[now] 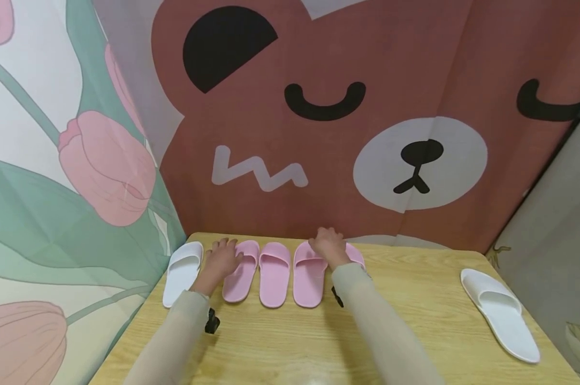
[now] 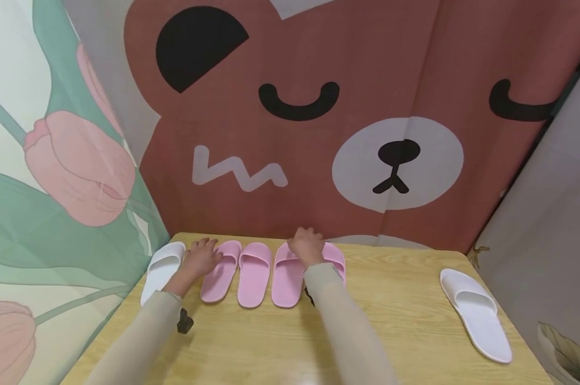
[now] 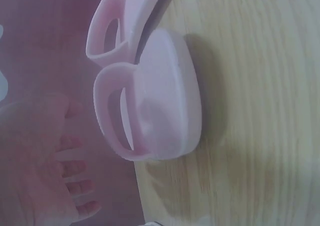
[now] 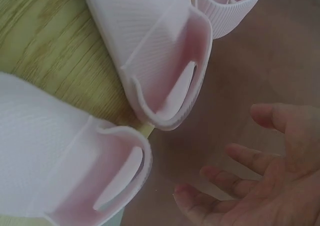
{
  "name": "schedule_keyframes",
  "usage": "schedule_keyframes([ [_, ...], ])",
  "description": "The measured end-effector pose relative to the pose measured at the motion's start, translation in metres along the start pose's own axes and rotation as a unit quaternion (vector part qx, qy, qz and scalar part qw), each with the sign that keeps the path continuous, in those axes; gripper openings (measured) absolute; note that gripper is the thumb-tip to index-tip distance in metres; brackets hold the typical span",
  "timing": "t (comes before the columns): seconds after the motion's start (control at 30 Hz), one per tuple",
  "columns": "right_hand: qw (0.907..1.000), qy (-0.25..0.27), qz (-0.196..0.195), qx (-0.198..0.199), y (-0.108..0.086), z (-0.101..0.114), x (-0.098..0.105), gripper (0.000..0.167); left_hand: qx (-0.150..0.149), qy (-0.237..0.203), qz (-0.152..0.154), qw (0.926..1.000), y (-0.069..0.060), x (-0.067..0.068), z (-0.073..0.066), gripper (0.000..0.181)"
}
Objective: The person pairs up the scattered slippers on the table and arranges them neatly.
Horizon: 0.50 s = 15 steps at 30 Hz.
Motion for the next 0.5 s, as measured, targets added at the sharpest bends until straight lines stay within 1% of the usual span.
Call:
schedule_keyframes([
  [0.13,1.0000,-0.002,0.000,0.003,0.002,-0.007,0.002,0.055,0.001,0.009,-0.001,1.0000,0.000,0.001,0.004,0.059],
  [0.3,0.9999,-0.012,0.001,0.007,0.004,-0.015,0.003,0.057,0.004,0.008,-0.003,1.0000,-0.001,0.002,0.012,0.060],
  [0.5,1.0000,-0.006,0.000,-0.002,0.001,-0.023,0.005,0.056,0.001,0.012,-0.012,0.9999,-0.005,0.005,0.023,0.059],
])
Point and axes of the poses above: each hand's wrist, its own y-axis towards the middle knuckle, its own x-axis out of the back of the hand, z = x × y, the point moved 8 cm from there along y, towards the middle knuckle, and after that the axes turned 9 degrees about -y, right-handed, at the moved point
